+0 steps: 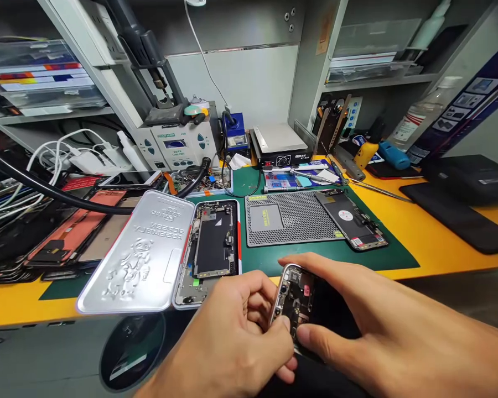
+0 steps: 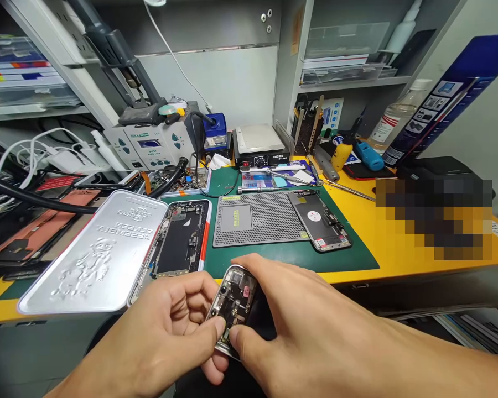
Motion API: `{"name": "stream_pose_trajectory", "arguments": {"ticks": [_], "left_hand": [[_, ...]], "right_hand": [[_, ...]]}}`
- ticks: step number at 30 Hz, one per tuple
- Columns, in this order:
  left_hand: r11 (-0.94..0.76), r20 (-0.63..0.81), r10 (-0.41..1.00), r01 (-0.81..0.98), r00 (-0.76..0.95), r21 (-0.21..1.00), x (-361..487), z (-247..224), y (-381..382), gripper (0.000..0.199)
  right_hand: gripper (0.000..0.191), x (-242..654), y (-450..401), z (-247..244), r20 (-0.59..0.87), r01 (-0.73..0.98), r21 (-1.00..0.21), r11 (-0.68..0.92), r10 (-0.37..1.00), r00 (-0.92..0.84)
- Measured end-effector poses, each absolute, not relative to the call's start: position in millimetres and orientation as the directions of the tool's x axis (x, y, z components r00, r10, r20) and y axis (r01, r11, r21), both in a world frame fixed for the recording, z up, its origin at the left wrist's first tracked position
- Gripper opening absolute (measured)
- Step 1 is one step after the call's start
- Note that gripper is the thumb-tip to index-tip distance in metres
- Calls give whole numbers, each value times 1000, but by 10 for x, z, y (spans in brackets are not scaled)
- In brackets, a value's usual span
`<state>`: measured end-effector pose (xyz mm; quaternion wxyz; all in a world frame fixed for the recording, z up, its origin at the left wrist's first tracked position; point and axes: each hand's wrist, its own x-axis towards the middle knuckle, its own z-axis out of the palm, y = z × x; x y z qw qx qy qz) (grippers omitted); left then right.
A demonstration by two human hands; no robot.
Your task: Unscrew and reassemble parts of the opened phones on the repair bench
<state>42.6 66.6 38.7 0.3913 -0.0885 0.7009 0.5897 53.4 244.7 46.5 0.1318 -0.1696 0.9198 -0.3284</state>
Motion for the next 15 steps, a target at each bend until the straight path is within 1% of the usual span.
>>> {"name": "stream_pose_trajectory", "arguments": {"ticks": [4,8,12,15], "left_hand": [[238,-604,402,-558,-689,795,427,314,603,13],[207,-578,456,-551,-676,808,408,268,540,9],[171,-535,526,-535,-661,828,410,216,480,5],[143,-504,576,-528,-643,837,424,169,437,3]], "right_hand": [[26,507,2442,444,-175,-180,-708,683,-417,-892],[23,509,2449,415,-273,-58,-758,649,-398,-876],[16,494,2439,440,-404,85,-758,647,-364,-839],[19,466,2427,489,-492,169,-724,669,-327,-807]]}}
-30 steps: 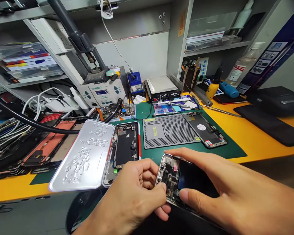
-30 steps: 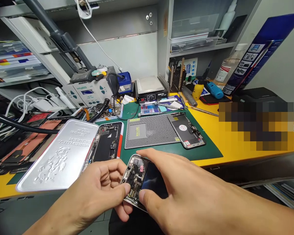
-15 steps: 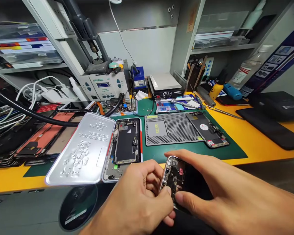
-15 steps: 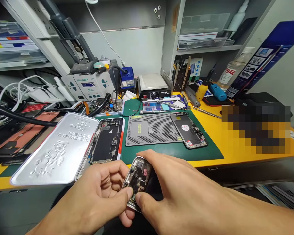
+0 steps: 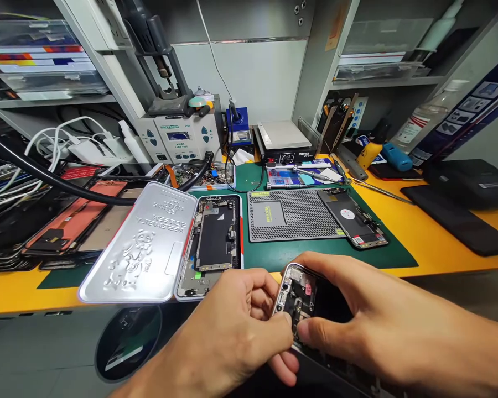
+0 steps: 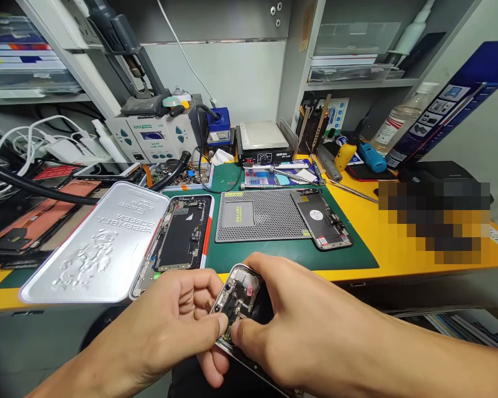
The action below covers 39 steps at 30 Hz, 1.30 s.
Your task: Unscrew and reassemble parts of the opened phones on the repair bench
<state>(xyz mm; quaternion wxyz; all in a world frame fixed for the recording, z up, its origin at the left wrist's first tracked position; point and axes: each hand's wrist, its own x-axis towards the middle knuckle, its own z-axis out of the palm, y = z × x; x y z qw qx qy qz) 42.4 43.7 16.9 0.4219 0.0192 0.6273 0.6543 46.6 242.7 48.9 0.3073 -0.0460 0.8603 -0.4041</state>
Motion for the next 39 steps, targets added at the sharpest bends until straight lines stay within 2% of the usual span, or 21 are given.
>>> {"name": "stream_pose_trajectory", "arguments": {"ticks": [4,10,18,24,36,39], "left_hand": [[125,-482,617,-528,-622,840,441,137,391,4],[158,-485,643,-517,-593,841,428,134,380,8],[169,-503,657,-540,-562,824,422,100,339,12],[183,-494,653,-513,-575,839,426,88,360,13],[171,-508,634,-535,-583,828,444,66,390,7],[141,-515,625,-565,-586,813,437,91,394,13]], "right_hand": [[26,417,2389,571,-566,246,-683,688,-285,-773],[18,365,2336,640,-656,328,-642,692,-275,-703],[20,392,2306,574,-625,360,-669,650,-228,-747],[19,360,2328,608,-662,337,-654,677,-297,-688],[36,386,2330,596,-659,348,-648,677,-269,-703],[39,383,2364,583,-651,380,-678,629,-275,-707]]}}
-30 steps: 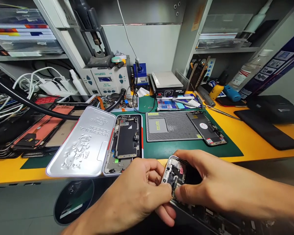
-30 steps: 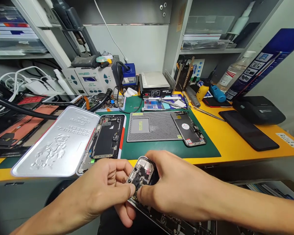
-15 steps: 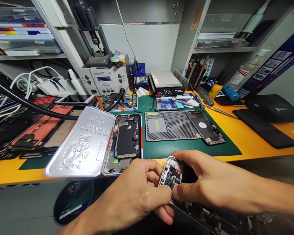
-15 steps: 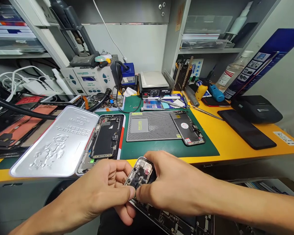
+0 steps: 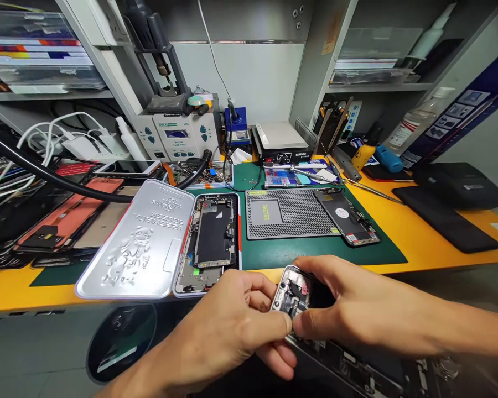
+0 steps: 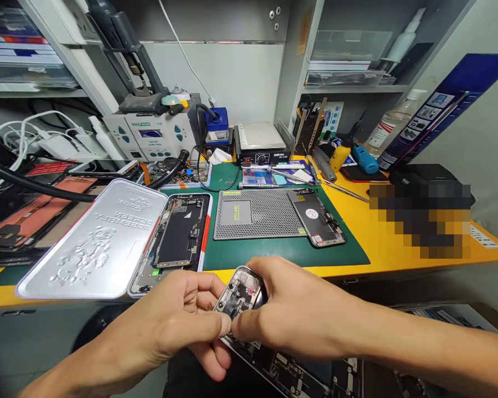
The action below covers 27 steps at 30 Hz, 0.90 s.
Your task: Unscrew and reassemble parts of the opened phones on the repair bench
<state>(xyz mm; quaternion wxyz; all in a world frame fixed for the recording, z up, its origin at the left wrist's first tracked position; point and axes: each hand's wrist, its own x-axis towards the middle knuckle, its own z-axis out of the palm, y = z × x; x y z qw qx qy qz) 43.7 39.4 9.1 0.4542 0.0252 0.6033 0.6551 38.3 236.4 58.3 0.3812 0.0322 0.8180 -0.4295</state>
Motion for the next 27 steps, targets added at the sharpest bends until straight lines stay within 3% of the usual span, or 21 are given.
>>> {"name": "stream_pose_trajectory", "arguments": {"ticks": [6,11,27], "left_hand": [[60,-525,638,-644,-563,763,415,174,447,19],[59,-529,669,-671,-523,739,406,152,505,16],[58,-590,702,-794,-398,605,410,60,537,23]], "right_hand": [[57,337,2466,596,-699,525,-697,489,-300,-649],[43,352,2464,573,-725,581,-683,442,-319,-610],[35,347,2424,538,-743,581,-668,466,-367,-560]]}}
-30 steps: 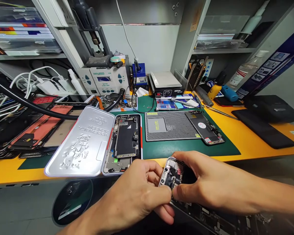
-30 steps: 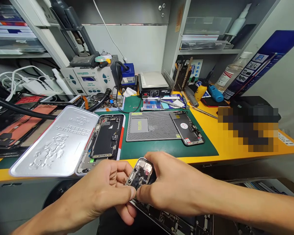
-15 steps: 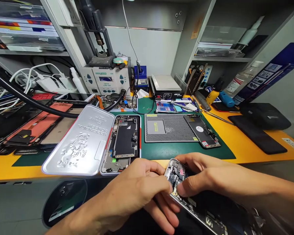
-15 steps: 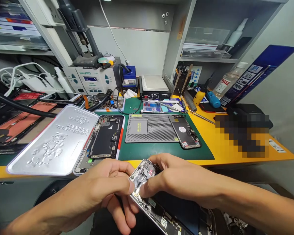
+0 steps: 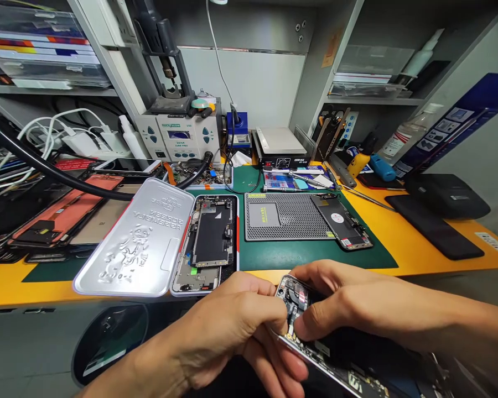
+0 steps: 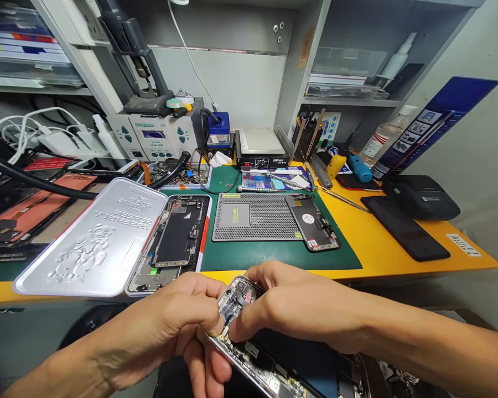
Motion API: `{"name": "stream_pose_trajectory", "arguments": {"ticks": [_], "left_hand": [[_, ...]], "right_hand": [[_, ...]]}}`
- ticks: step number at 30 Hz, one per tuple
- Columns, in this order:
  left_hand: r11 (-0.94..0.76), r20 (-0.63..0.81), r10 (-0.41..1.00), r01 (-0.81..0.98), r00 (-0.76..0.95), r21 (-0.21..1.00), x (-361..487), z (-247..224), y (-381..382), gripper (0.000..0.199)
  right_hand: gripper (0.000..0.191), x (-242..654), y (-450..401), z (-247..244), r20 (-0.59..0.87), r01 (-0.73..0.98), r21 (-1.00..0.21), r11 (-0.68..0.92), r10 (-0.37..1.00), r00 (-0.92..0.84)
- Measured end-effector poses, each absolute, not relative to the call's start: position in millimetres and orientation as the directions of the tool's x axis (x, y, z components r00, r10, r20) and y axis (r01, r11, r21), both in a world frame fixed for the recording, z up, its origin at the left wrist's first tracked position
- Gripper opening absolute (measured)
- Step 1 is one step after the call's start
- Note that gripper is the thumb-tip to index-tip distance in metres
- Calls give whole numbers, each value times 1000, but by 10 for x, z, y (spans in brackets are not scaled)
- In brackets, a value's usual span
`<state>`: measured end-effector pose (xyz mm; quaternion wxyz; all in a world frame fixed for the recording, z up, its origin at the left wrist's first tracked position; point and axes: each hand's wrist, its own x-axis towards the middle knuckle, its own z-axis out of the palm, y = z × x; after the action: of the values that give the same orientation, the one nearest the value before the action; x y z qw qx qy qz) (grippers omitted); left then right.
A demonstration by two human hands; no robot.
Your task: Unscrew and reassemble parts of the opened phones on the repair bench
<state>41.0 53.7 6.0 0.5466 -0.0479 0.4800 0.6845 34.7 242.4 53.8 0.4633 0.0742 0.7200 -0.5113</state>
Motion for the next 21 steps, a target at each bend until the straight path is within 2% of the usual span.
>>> {"name": "stream_pose_trajectory", "arguments": {"ticks": [3,9,16,21], "left_hand": [[99,-612,717,-821,-334,563,395,46,531,25],[145,-636,712,-824,-297,547,398,8,543,24],[139,-658,693,-842,-294,522,417,-27,545,24],[161,-685,671,-846,-284,509,434,-28,535,24]], "right_hand": [[23,349,2420,527,-767,586,-641,496,-382,-516],[48,331,2388,543,-794,573,-576,582,-233,-562],[43,339,2347,552,-807,586,-549,595,-194,-558],[26,350,2304,595,-809,583,-557,591,-226,-543]]}}
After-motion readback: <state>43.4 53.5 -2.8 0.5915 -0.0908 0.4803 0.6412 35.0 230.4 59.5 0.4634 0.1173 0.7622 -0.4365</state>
